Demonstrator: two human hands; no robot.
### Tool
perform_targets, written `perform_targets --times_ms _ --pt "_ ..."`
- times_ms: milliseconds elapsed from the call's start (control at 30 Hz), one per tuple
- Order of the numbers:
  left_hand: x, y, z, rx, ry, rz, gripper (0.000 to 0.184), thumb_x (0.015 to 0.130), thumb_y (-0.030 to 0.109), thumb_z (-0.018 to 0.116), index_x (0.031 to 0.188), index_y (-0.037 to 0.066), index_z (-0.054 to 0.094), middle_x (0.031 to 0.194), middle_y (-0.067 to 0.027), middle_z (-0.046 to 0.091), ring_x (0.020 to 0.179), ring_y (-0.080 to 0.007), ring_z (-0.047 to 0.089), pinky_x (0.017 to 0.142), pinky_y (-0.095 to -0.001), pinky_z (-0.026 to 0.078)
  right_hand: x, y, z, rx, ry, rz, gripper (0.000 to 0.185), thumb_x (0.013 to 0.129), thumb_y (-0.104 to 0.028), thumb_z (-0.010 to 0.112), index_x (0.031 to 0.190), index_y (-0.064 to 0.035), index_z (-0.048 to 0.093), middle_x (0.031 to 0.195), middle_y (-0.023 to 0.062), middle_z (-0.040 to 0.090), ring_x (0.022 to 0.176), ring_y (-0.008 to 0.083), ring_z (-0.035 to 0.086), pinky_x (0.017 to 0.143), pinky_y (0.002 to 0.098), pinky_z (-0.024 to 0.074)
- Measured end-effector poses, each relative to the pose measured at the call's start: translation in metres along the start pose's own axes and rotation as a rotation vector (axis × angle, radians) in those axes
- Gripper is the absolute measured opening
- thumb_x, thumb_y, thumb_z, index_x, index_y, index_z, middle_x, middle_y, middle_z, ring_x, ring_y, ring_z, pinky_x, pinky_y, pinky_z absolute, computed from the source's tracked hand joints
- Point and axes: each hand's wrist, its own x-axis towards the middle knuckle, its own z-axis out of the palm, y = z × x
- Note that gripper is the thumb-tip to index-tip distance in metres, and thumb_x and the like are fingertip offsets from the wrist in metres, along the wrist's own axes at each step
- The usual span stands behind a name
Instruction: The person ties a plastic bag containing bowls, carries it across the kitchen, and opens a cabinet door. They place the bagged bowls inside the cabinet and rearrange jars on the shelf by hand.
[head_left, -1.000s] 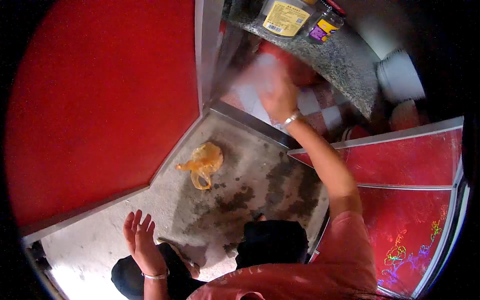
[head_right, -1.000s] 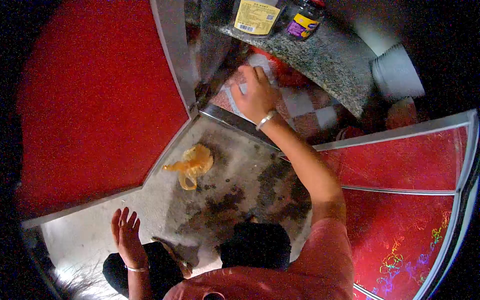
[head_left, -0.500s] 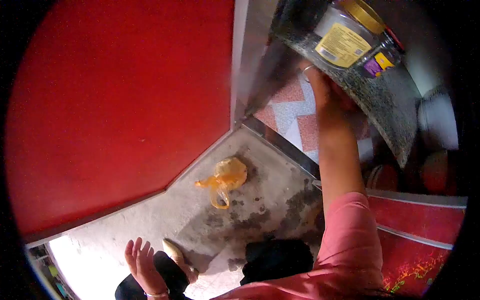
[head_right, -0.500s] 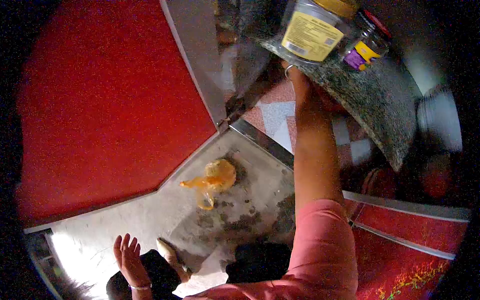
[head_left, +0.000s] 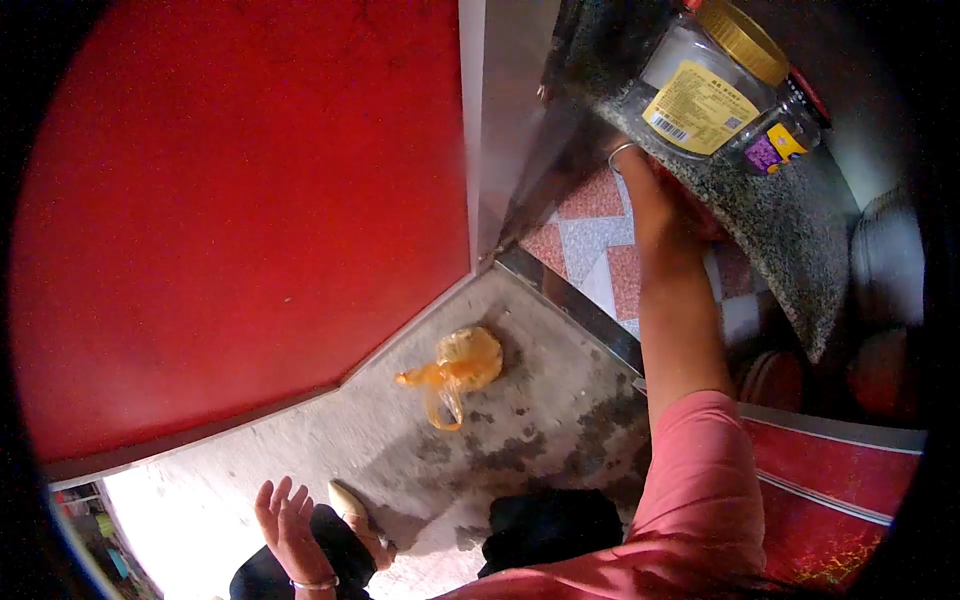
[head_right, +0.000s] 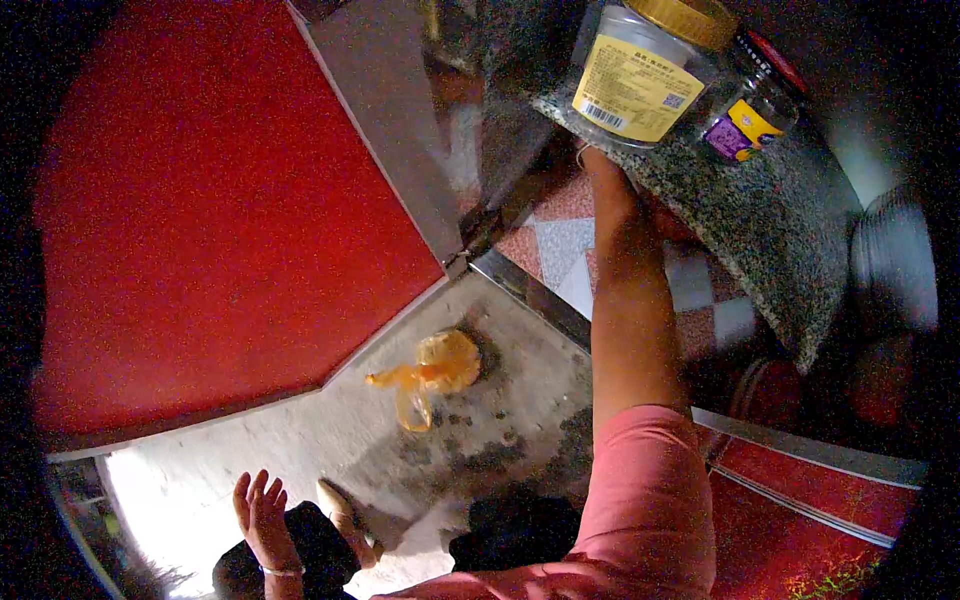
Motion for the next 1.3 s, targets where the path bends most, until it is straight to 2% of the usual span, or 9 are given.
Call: perform_targets --times_ms 233,400,433,467,533,600,733,867,1300 --pt "0.004 -0.002 -0.007 0.033 -0.065 0.048 0.045 0.089 0.024 0.048 0.129 0.007 0.036 0.123 -0.0159 0.049 0.104 -0.0259 0.054 0.088 -0.0336 0.043 -0.029 -0.015 -0.013 0.075 -0.006 0.077 0.049 0.071 -0.026 0.063 0.117 -0.0104 0.052 0.117 0.0180 0.053 0.106 0.0371 0.051 0.086 0.0451 0.0418" --pt "0.011 0.003 -0.010 0.045 -0.126 0.064 0.045 0.092 0.026 0.045 0.131 0.007 0.033 0.125 -0.0166 0.048 0.109 -0.0281 0.051 0.093 -0.0381 0.039 -0.082 -0.026 -0.064 0.366 0.131 0.196 0.047 0.071 -0.025 0.063 0.115 -0.0105 0.055 0.114 0.0180 0.056 0.103 0.0371 0.053 0.083 0.0458 0.0436" --pt "0.013 0.004 -0.010 0.058 -0.135 0.069 0.045 0.092 0.026 0.045 0.131 0.007 0.033 0.125 -0.0168 0.048 0.109 -0.0283 0.051 0.094 -0.0385 0.039 -0.091 -0.027 -0.067 0.452 0.229 0.193 0.048 0.065 -0.025 0.065 0.109 -0.0074 0.058 0.112 0.0211 0.056 0.105 0.0387 0.051 0.090 0.0438 0.0412" --pt "0.014 0.004 -0.010 0.069 -0.140 0.076 0.045 0.092 0.026 0.044 0.131 0.007 0.033 0.125 -0.0169 0.048 0.110 -0.0286 0.050 0.094 -0.0388 0.038 -0.101 -0.033 -0.088 0.522 0.111 0.297 0.048 0.064 -0.025 0.066 0.108 -0.0066 0.058 0.111 0.0213 0.056 0.103 0.0381 0.052 0.088 0.0444 0.0414" --pt "0.021 0.001 -0.012 0.057 -0.179 0.086 0.045 0.091 0.024 0.044 0.131 0.006 0.033 0.127 -0.0179 0.046 0.111 -0.0291 0.049 0.096 -0.0392 0.037 -0.112 -0.026 -0.076 0.661 0.121 0.293 0.051 0.064 -0.030 0.068 0.108 -0.0071 0.057 0.114 0.0216 0.053 0.106 0.0398 0.048 0.091 0.0450 0.0388" --pt "0.024 0.005 -0.011 0.011 -0.215 0.081 0.046 0.089 0.021 0.045 0.130 0.005 0.033 0.127 -0.0191 0.044 0.111 -0.0289 0.049 0.095 -0.0378 0.037 -0.130 -0.028 -0.074 0.584 0.391 0.228 0.058 0.062 -0.032 0.072 0.111 -0.0092 0.052 0.107 0.0257 0.051 0.101 0.0402 0.050 0.086 0.0450 0.0415" --pt "0.022 0.016 0.003 -0.054 -0.372 0.073 0.046 0.088 0.021 0.045 0.129 0.004 0.033 0.126 -0.0207 0.044 0.109 -0.0297 0.050 0.093 -0.0382 0.038 -0.177 -0.035 -0.126 0.656 0.340 0.219 0.060 0.063 -0.028 0.072 0.113 -0.0094 0.045 0.102 0.0231 0.050 0.103 0.0401 0.045 0.088 0.0456 0.0380" --pt "0.022 0.022 0.015 -0.109 -0.515 0.028 0.046 0.088 0.022 0.046 0.129 0.004 0.035 0.125 -0.0202 0.045 0.106 -0.0292 0.052 0.091 -0.0376 0.040 -0.228 -0.037 -0.180 0.684 0.148 0.127 0.062 0.061 -0.026 0.074 0.113 -0.0089 0.045 0.100 0.0217 0.049 0.094 0.0370 0.049 0.083 0.0402 0.0423" --pt "0.030 0.019 0.029 -0.172 -0.739 -0.061 0.040 0.088 0.020 0.048 0.125 0.007 0.039 0.123 -0.0162 0.049 0.102 -0.0264 0.056 0.088 -0.0372 0.043 -0.263 -0.002 -0.401 1.042 0.249 0.051 0.055 0.066 -0.003 0.069 0.115 -0.0013 0.044 0.106 0.0073 0.052 0.092 0.0143 0.052 0.082 0.0276 0.0451"
